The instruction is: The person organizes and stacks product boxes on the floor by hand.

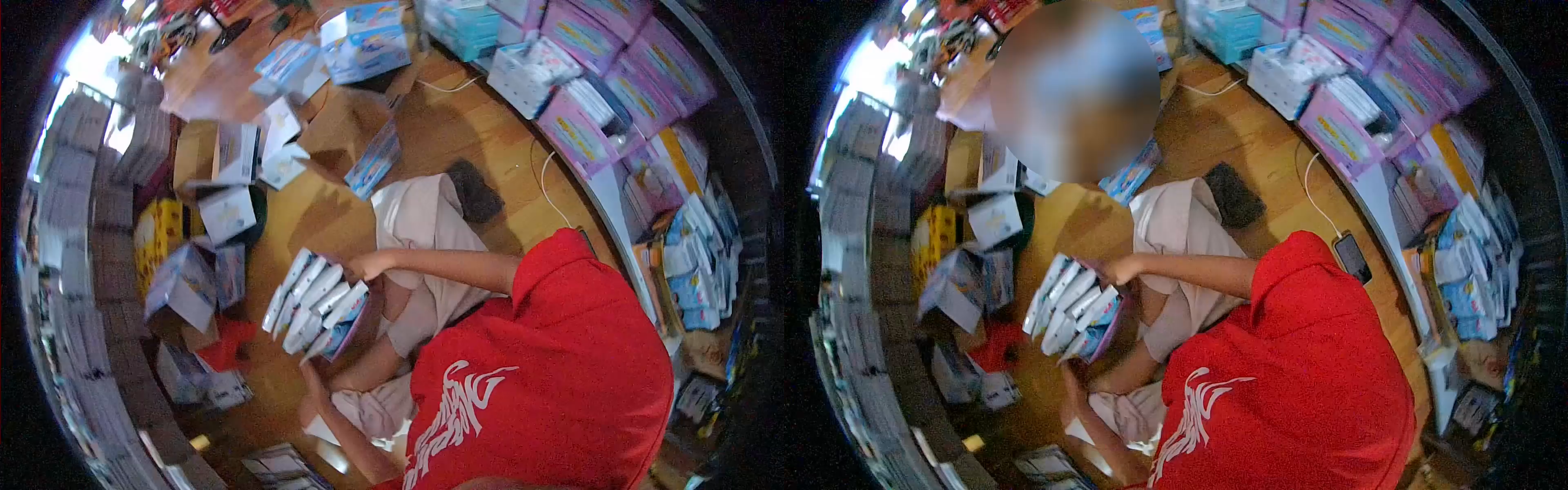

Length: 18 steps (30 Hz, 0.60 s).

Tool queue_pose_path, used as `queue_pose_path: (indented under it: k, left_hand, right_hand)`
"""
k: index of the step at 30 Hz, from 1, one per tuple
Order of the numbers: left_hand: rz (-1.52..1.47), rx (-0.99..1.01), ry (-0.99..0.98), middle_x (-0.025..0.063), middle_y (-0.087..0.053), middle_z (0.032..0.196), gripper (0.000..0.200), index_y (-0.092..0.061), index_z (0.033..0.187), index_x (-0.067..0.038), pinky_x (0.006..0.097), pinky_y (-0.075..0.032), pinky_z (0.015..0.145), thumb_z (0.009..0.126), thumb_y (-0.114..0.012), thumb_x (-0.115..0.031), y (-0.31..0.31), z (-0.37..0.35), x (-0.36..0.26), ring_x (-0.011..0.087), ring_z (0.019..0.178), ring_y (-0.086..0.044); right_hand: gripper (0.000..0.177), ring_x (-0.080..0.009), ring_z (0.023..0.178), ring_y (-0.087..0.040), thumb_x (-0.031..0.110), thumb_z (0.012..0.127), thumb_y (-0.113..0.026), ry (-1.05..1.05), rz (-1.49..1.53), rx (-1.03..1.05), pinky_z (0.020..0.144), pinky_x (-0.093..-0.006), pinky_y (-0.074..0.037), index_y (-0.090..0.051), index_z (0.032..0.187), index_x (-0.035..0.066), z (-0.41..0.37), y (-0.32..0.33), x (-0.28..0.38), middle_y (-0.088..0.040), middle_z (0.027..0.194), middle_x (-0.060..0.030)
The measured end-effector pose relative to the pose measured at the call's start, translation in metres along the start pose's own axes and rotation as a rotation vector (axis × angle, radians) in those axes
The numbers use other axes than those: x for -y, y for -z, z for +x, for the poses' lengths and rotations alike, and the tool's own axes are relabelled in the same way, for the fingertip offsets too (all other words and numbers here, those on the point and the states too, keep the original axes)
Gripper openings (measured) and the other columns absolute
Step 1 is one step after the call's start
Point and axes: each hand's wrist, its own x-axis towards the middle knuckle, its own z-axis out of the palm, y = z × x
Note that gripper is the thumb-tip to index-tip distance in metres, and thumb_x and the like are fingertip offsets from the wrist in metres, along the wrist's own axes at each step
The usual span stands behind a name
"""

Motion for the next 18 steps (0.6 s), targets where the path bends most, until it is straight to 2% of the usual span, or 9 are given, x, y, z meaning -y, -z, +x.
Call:
queue_pose_path:
  k: [5,6,9,12,15,17,18]
  left_hand:
    - [-0.088,-0.018,0.017,0.0087,-0.051,0.115,0.050,-0.042,0.127,-0.004,0.0350,-0.039,0.093,0.093,-0.042,-0.042,-0.002,0.012,-0.004,0.0216,0.104,-0.049]
    - [-0.093,-0.016,0.026,0.0093,-0.051,0.116,0.051,-0.042,0.127,-0.004,0.0353,-0.039,0.094,0.093,-0.042,-0.042,-0.002,0.014,-0.005,0.0222,0.106,-0.049]
    - [-0.103,-0.029,0.047,0.0108,-0.050,0.119,0.052,-0.041,0.128,-0.004,0.0362,-0.037,0.097,0.093,-0.042,-0.043,-0.002,0.013,-0.008,0.0240,0.110,-0.047]
    - [-0.122,-0.048,0.044,0.0123,-0.050,0.122,0.053,-0.041,0.129,-0.004,0.0370,-0.035,0.099,0.093,-0.041,-0.044,0.008,0.013,-0.004,0.0258,0.114,-0.046]
    - [-0.181,0.067,-0.028,0.0156,-0.042,0.134,0.058,-0.037,0.132,-0.002,0.0389,-0.028,0.105,0.092,-0.041,-0.044,0.016,0.009,-0.002,0.0288,0.126,-0.035]
    - [-0.071,0.066,-0.063,0.0165,-0.038,0.137,0.060,-0.035,0.133,0.001,0.0393,-0.026,0.107,0.093,-0.040,-0.043,0.004,-0.003,-0.010,0.0287,0.129,-0.031]
    - [-0.017,0.062,-0.081,0.0169,-0.037,0.138,0.061,-0.034,0.133,0.002,0.0395,-0.024,0.108,0.093,-0.040,-0.043,0.001,-0.009,-0.012,0.0287,0.130,-0.029]
  right_hand:
    - [0.022,-0.0389,0.080,-0.057,0.018,0.074,-0.051,0.036,-0.317,0.035,0.066,-0.0476,-0.044,-0.059,0.076,-0.003,0.004,0.007,0.011,-0.060,0.090,-0.0241]
    - [0.021,-0.0380,0.075,-0.059,0.016,0.074,-0.052,-0.277,-0.155,-0.030,0.065,-0.0470,-0.046,-0.060,0.080,-0.003,0.003,0.008,0.032,-0.062,0.085,-0.0225]
    - [0.023,-0.0384,0.076,-0.061,0.016,0.078,-0.053,-0.207,0.016,-0.405,0.068,-0.0478,-0.047,-0.058,0.089,-0.004,0.004,-0.030,0.014,-0.061,0.084,-0.0266]
    - [0.031,-0.0377,0.081,-0.061,0.022,0.080,-0.056,-0.098,0.109,-0.527,0.071,-0.0461,-0.047,-0.056,0.098,-0.003,-0.030,0.029,0.113,-0.061,0.090,-0.0257]
    - [0.036,-0.0381,0.081,-0.058,0.028,0.079,-0.059,-0.087,-0.172,-0.544,0.070,-0.0453,-0.045,-0.055,0.097,-0.002,-0.055,0.054,0.127,-0.061,0.090,-0.0238]
    - [0.035,-0.0352,0.073,-0.055,0.030,0.076,-0.063,0.045,0.110,-0.718,0.065,-0.0458,-0.040,-0.056,0.088,-0.002,-0.063,0.068,0.122,-0.061,0.085,-0.0216]
    - [0.034,-0.0342,0.076,-0.055,0.026,0.073,-0.064,-0.014,-0.007,-0.833,0.067,-0.0450,-0.041,-0.056,0.089,-0.003,-0.075,0.075,0.121,-0.060,0.087,-0.0223]
